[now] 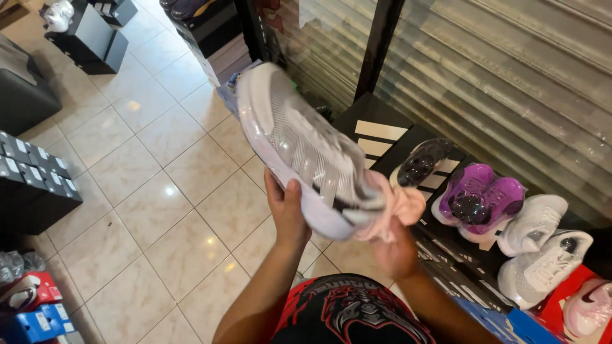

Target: Cleaning shoe boxes with a cloth and inspecting the shoes inside before restacking them.

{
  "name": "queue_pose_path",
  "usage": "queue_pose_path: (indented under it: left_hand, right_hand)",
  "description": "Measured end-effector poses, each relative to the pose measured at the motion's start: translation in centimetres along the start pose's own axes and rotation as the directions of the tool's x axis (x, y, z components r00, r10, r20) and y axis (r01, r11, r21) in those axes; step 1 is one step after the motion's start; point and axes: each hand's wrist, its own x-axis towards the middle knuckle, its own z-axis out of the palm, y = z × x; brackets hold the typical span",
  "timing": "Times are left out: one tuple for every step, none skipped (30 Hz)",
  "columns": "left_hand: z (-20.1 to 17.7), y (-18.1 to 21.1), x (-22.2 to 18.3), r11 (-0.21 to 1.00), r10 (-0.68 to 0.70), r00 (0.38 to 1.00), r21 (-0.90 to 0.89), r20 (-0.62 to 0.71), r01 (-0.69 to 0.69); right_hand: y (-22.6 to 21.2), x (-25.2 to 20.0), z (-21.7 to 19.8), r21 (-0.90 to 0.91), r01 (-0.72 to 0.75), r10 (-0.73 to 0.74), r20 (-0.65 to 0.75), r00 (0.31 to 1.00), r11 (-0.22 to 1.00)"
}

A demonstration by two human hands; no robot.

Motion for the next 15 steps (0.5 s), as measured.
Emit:
queue_pose_path:
  left_hand:
    - [1.6,1.4,-0.1,0.994,0.064,0.996,0.087,-0.055,-0.059]
    - [3.1,2.9,-0.3,0.978,0.131,0.986,0.178,-0.106,-0.111]
    - [3.5,2.6,-1.0,0.978,0.129,0.986,0.175,-0.103,-0.109]
    - [3.9,2.4,-1.5,0.968,0.187,0.981,0.182,-0.051,-0.175]
    - [4.3,2.1,-2.1,0.953,0.245,0.970,0.184,0.002,-0.241]
    - [4.5,2.2,-2.5,0.955,0.239,0.971,0.179,0.014,-0.237]
    - [4.8,2.4,-2.9,0.934,0.309,0.948,0.167,0.071,-0.316]
    - [5.0,2.6,-3.3,0.906,0.380,0.917,0.150,0.125,-0.396]
    - [4.6,2.0,-3.1,0.908,0.377,0.916,0.143,0.134,-0.394]
    - [4.2,1.4,-3.0,0.832,0.482,0.842,0.174,0.241,-0.526]
    - [3.8,0.8,-3.0,0.738,0.568,0.746,0.187,0.347,-0.649]
    - [3.9,1.1,-3.1,0.740,0.565,0.747,0.184,0.351,-0.647]
    - [4.0,1.4,-3.2,0.771,0.536,0.755,0.147,0.378,-0.620]
    - [4.3,1.7,-3.1,0.796,0.512,0.758,0.107,0.405,-0.595]
    - [3.4,0.7,-3.2,0.796,0.514,0.754,0.101,0.409,-0.597]
  right_hand:
    - [1.1,-1.3,-1.2,-0.367,0.085,-0.124,-0.086,0.988,0.926]
    - [2.2,-2.8,-2.5,-0.686,0.113,-0.267,-0.123,0.956,0.719]
    - [2.0,-2.4,-0.8,-0.687,0.115,-0.272,-0.124,0.954,0.717]
    - [2.0,-1.9,0.8,-0.815,0.387,-0.370,0.231,0.900,0.432]
    - [1.9,-1.3,2.5,-0.772,0.628,-0.338,0.568,0.751,0.097]
    - [1.6,-0.8,2.7,-0.776,0.625,-0.349,0.563,0.749,0.088]
    - [1.3,-0.4,2.9,-0.769,0.639,-0.308,0.611,0.729,-0.011]
    - [1.0,0.2,3.1,-0.750,0.652,-0.260,0.655,0.710,-0.109]
    - [0.9,0.7,3.3,-0.752,0.649,-0.269,0.653,0.708,-0.116]
    - [0.7,1.1,3.5,-0.671,0.704,-0.255,0.740,0.622,-0.232]
    - [0.6,1.6,3.6,-0.576,0.742,-0.227,0.817,0.530,-0.343]
    - [-0.4,2.3,4.0,-0.579,0.738,-0.231,0.815,0.531,-0.346]
    - [-1.4,3.1,4.4,-0.535,0.781,-0.193,0.845,0.499,-0.322]
    - [-2.5,4.1,4.8,-0.485,0.822,-0.156,0.875,0.459,-0.299]
    - [-3.9,5.1,6.6,-0.483,0.821,-0.159,0.876,0.456,-0.305]
